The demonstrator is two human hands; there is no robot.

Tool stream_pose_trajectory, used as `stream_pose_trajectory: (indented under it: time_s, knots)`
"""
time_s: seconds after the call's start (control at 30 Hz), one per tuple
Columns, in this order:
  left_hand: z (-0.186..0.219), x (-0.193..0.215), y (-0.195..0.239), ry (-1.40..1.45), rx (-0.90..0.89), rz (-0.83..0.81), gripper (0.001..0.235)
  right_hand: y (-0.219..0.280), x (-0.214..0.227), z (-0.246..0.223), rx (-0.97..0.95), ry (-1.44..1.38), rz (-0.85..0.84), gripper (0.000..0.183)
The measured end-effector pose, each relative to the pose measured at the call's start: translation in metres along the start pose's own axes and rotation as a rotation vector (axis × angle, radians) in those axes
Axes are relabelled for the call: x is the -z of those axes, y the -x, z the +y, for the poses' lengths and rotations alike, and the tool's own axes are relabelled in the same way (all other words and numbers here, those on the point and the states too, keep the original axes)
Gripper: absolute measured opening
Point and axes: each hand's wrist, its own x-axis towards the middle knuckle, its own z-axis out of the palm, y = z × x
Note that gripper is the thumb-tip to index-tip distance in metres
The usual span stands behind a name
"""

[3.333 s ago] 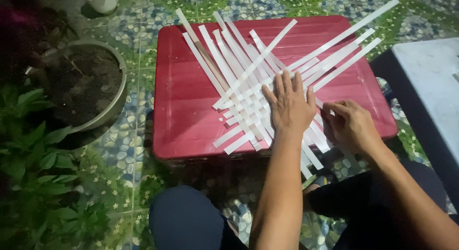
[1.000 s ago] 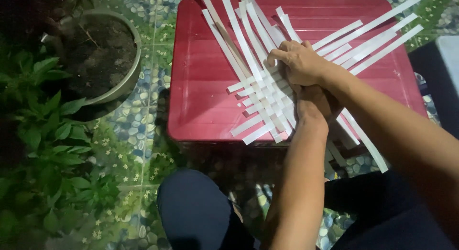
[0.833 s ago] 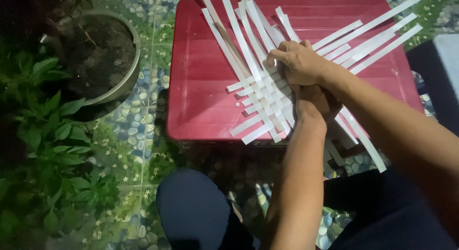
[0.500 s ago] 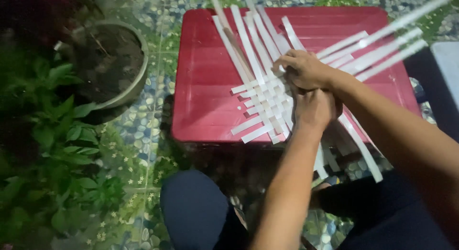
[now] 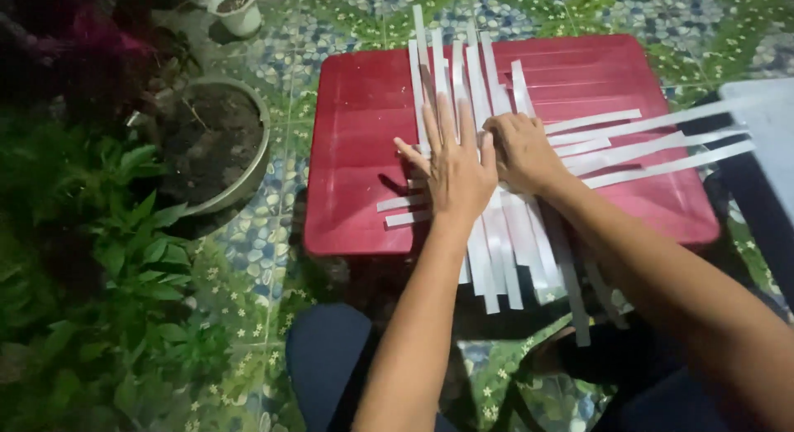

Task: A person is weaving white plastic strips together on a red plastic base to create a woven mat.

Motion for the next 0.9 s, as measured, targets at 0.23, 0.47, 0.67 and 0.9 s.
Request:
stream_pose_trajectory:
  time_s: [0.23, 0.47, 0.67, 0.9]
  knots:
    - [-0.039, -0.009, -0.009, -0.146, -0.213, -0.478, 0.050, 0.002, -0.009, -0.008, 0.032, 0.064, 0.017, 0.023]
    - [-0.047, -0.021, -0.048, -0.290, -0.298, -0.594, 0.044, -0.001, 0.008, -0.017, 0.007, 0.052, 0.026, 0.028]
    - [-0.020, -0.019, -0.097, -0.440, -0.548, -0.633, 0.069, -0.012, 0.030, -0.032, 0.171, -0.159, 0.158, 0.016]
    - [-0.034, -0.080, -0.093, -0.434, -0.735, -0.569, 0.041, -0.008, 0.012, -0.012, 0.180, -0.139, 0.138, 0.017]
